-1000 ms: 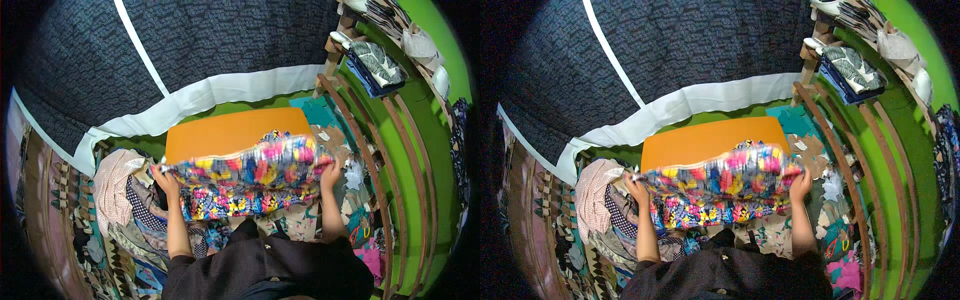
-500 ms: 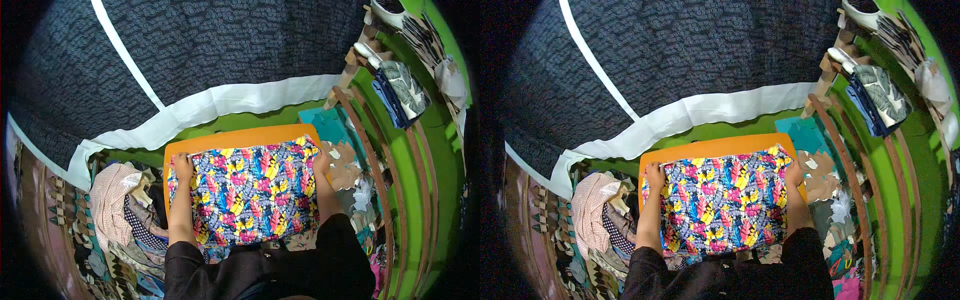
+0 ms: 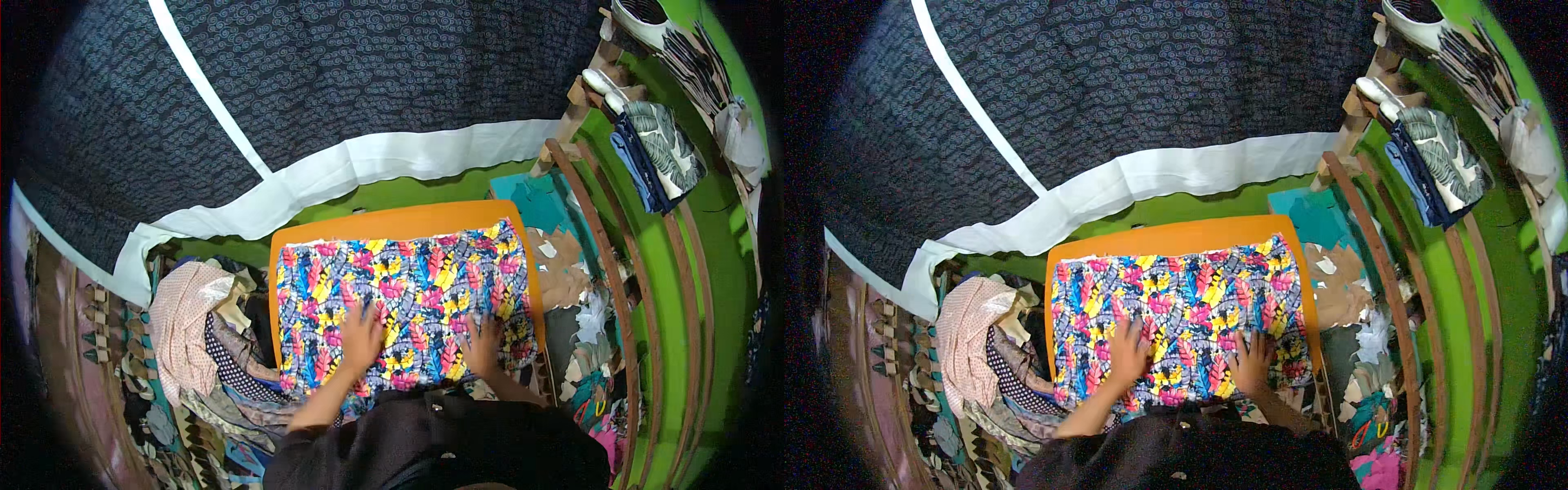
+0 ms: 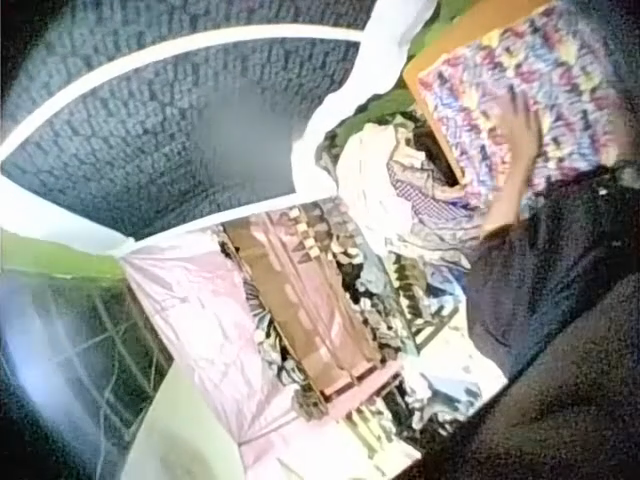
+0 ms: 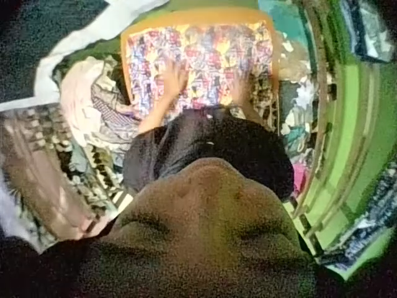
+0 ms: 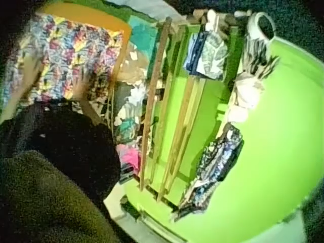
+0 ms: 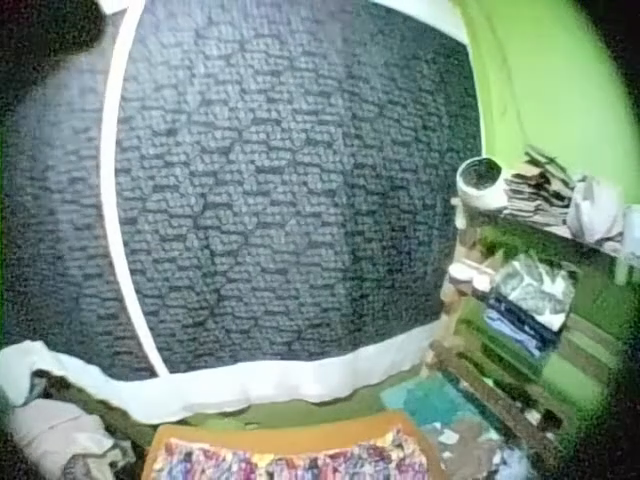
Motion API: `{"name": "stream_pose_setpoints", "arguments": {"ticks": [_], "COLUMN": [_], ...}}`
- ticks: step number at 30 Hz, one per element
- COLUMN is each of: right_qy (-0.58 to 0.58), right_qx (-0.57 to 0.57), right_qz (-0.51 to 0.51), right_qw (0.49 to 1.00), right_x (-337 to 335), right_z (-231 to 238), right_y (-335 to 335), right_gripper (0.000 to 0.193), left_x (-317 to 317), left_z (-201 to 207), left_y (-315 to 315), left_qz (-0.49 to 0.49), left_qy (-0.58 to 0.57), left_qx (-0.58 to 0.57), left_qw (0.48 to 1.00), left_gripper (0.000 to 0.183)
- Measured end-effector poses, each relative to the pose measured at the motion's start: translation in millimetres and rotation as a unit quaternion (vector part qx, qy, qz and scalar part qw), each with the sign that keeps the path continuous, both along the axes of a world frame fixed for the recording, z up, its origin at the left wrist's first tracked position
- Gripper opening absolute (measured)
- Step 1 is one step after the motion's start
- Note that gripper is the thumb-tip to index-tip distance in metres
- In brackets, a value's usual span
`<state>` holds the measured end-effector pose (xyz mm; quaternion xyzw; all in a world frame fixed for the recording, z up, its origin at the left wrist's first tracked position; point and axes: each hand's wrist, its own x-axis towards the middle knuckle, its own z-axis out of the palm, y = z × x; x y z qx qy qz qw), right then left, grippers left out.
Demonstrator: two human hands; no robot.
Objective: The recorder spreads out and neatly folds pieces of fabric on a wooden table.
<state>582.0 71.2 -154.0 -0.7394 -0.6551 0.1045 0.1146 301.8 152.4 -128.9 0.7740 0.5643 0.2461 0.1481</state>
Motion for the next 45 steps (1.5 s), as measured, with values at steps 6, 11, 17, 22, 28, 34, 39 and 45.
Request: {"name": "stream_pose_setpoints", "arguments": {"ticks": [6,11,17,22,28,34,39,45], "right_qy": [0.026,-0.021,0.110,0.066,-0.015,-0.023,-0.063,-0.141], "right_qx": [-0.050,-0.052,-0.021,0.024,-0.044,-0.030,0.035,0.032], "right_qz": [-0.034,-0.025,0.005,0.178,0.226,0.247,0.164,-0.061], "right_qw": [0.998,0.998,0.994,0.981,0.973,0.968,0.984,0.988], "right_x": [7,11,30,11,15,22,54,99], "right_z": [-17,-31,-9,8,-24,-19,-47,-44], "right_y": [-43,-4,41,-55,-102,-108,-113,-129], "right_gripper": [0.052,0.060,0.065,0.078,0.082,0.071,0.062,0.045], "left_x": [-19,-19,-7,8,6,-35,-91,-153], "left_z": [-44,-62,-46,-34,-59,-74,-76,-89], "left_y": [-93,-57,-14,-113,-174,-171,-184,-183], "left_qz": [0.047,0.068,0.114,-0.072,-0.119,-0.122,0.174,0.156], "left_qy": [0.140,0.166,0.153,-0.008,0.109,0.131,0.232,0.220], "left_qx": [-0.105,-0.086,-0.039,0.069,0.003,0.002,-0.005,-0.008], "left_qw": [0.983,0.980,0.981,0.995,0.987,0.984,0.957,0.963], "left_gripper": [0.055,0.055,0.051,0.052,0.067,0.068,0.055,0.042]}}
